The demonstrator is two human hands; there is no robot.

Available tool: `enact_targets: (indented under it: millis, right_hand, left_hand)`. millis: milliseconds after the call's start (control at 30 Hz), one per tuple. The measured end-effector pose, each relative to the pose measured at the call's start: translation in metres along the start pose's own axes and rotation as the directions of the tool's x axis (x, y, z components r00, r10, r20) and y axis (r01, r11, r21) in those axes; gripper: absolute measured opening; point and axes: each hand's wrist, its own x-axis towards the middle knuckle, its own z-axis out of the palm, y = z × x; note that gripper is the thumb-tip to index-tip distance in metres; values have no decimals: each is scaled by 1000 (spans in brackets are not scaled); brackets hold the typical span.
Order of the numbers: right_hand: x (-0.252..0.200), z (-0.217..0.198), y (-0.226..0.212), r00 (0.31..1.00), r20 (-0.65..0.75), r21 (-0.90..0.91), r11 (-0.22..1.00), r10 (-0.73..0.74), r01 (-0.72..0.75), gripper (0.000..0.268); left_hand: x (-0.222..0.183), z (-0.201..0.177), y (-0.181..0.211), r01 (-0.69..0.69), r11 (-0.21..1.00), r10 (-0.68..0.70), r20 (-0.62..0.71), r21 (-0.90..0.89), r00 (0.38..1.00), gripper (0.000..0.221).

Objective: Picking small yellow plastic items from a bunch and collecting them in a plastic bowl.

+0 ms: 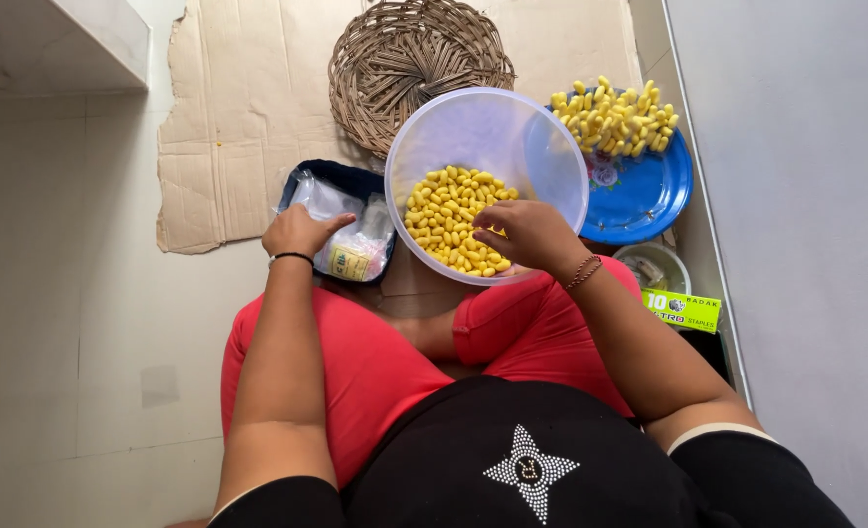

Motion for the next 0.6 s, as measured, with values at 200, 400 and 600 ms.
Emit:
enact_targets:
  millis: [200, 400, 600]
  right_hand:
    - [0, -1, -2, 1000, -2, -10, 1000, 13, -13, 14]
    - [0, -10, -11, 989, -140, 341, 940, 45, 5, 16]
    - [17, -11, -37, 943, -308, 688, 714, 129, 127, 27]
  left_hand:
    - [97, 69, -71, -6, 1000, 1, -233, -23, 972, 54]
    - [15, 15, -10, -378, 609, 234, -298, -697, 926, 30]
    - [-59, 25, 90, -548, 293, 516, -353, -784, 781, 37]
